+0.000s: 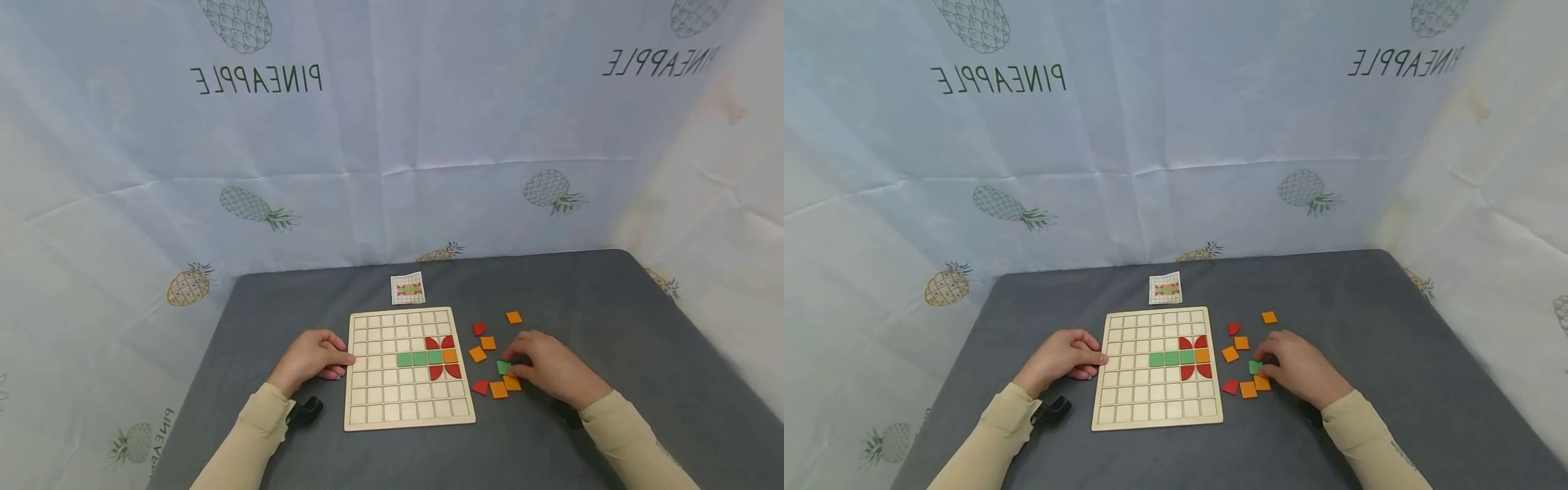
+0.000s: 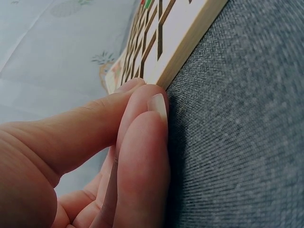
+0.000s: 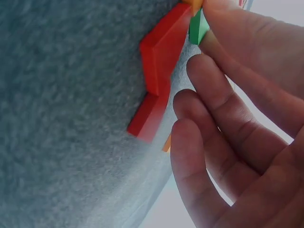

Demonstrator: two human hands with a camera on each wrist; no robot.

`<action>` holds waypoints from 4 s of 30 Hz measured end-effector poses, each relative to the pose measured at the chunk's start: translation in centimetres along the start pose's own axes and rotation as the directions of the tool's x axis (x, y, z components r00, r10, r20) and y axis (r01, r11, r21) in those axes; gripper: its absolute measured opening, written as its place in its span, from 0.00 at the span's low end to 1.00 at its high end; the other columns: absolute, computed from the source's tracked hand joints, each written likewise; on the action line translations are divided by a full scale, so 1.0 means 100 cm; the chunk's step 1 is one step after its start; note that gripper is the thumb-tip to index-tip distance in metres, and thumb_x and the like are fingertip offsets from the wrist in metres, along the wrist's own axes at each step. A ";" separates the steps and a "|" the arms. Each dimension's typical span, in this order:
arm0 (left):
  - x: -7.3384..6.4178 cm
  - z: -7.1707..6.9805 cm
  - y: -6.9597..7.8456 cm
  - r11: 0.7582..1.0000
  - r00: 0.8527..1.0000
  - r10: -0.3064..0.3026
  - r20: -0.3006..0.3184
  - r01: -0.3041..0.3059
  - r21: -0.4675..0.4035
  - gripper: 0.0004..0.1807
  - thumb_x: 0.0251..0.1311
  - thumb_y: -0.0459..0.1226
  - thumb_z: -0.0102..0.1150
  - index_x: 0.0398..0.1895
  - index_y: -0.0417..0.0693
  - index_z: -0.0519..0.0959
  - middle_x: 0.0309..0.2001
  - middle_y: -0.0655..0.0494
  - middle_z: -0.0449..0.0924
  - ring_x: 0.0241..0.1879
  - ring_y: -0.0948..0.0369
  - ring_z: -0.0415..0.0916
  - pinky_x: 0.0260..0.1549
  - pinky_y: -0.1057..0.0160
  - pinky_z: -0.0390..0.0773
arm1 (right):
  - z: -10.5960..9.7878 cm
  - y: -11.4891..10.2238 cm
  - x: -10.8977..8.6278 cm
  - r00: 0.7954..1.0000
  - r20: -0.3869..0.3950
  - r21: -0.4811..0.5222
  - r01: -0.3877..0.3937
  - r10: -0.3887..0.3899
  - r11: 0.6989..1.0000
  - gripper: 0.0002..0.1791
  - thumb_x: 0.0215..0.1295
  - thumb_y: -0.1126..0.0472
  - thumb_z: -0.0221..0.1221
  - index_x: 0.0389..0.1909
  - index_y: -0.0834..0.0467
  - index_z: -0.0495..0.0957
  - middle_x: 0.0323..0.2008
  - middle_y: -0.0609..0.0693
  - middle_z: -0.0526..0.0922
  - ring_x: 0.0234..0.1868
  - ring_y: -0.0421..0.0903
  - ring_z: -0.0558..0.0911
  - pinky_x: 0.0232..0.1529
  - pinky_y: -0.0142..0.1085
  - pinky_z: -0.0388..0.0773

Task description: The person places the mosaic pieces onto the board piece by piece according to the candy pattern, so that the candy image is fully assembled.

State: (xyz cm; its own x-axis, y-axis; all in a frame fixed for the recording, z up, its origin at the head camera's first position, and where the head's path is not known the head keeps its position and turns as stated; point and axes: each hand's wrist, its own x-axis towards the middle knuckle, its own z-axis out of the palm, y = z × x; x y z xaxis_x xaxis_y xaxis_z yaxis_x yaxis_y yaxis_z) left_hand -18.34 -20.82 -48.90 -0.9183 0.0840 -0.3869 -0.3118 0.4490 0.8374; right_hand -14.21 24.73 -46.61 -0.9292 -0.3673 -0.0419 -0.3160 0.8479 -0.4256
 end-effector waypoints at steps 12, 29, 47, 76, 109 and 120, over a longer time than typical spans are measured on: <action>-0.002 0.001 -0.002 1.000 1.000 0.007 -0.004 -0.007 -0.006 0.20 0.54 0.39 0.85 0.43 0.42 0.83 0.31 0.48 0.89 0.27 0.59 0.88 0.30 0.59 0.90 | 0.002 0.000 0.008 0.999 0.009 -0.025 -0.032 0.033 0.999 0.07 0.64 0.55 0.77 0.40 0.47 0.90 0.39 0.40 0.84 0.41 0.41 0.80 0.43 0.41 0.86; -0.001 0.001 0.000 1.000 1.000 0.021 0.005 -0.021 -0.006 0.18 0.56 0.37 0.84 0.43 0.42 0.83 0.31 0.48 0.88 0.26 0.60 0.88 0.29 0.60 0.90 | 0.004 0.009 0.006 0.999 -0.030 -0.034 -0.040 0.039 0.999 0.06 0.64 0.54 0.77 0.39 0.46 0.90 0.37 0.38 0.82 0.39 0.38 0.77 0.41 0.38 0.84; -0.002 0.000 0.001 1.000 1.000 0.010 -0.005 -0.010 -0.007 0.19 0.55 0.38 0.84 0.42 0.42 0.83 0.31 0.48 0.88 0.26 0.60 0.88 0.29 0.60 0.90 | 0.006 0.012 0.004 0.999 -0.026 -0.037 -0.026 0.025 0.999 0.08 0.64 0.53 0.78 0.42 0.45 0.90 0.39 0.37 0.82 0.40 0.38 0.77 0.42 0.37 0.84; -0.002 -0.001 -0.001 1.000 1.000 0.009 0.013 -0.009 -0.017 0.21 0.54 0.39 0.85 0.44 0.42 0.83 0.33 0.48 0.90 0.28 0.58 0.89 0.31 0.60 0.91 | 0.041 -0.107 0.090 0.983 -0.019 0.133 0.184 -0.183 0.974 0.08 0.64 0.55 0.78 0.41 0.48 0.90 0.37 0.43 0.85 0.37 0.42 0.79 0.37 0.32 0.79; 0.000 0.000 0.005 0.999 1.000 0.025 0.018 -0.024 -0.031 0.21 0.53 0.38 0.85 0.43 0.41 0.82 0.32 0.48 0.89 0.26 0.60 0.88 0.29 0.60 0.91 | 0.069 -0.138 0.102 0.967 -0.032 0.002 0.252 -0.252 0.968 0.06 0.65 0.54 0.77 0.38 0.48 0.90 0.35 0.39 0.80 0.36 0.37 0.72 0.36 0.30 0.76; 0.004 0.005 0.009 0.999 1.000 0.025 0.014 -0.024 -0.028 0.20 0.53 0.38 0.86 0.42 0.41 0.82 0.31 0.48 0.88 0.25 0.60 0.88 0.29 0.60 0.91 | 0.063 -0.132 0.101 0.970 -0.037 -0.003 0.239 -0.239 0.971 0.07 0.67 0.53 0.75 0.42 0.49 0.90 0.37 0.41 0.82 0.39 0.38 0.74 0.40 0.32 0.79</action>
State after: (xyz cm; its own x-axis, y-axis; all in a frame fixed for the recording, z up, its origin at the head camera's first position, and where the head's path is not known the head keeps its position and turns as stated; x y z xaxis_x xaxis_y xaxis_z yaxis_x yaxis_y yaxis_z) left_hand -18.82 -19.99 -48.48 -0.9221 0.1080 -0.3716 -0.2961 0.4213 0.8572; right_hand -18.24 7.38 -47.06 -0.8330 -0.5451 0.0947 -0.5298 0.7365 -0.4206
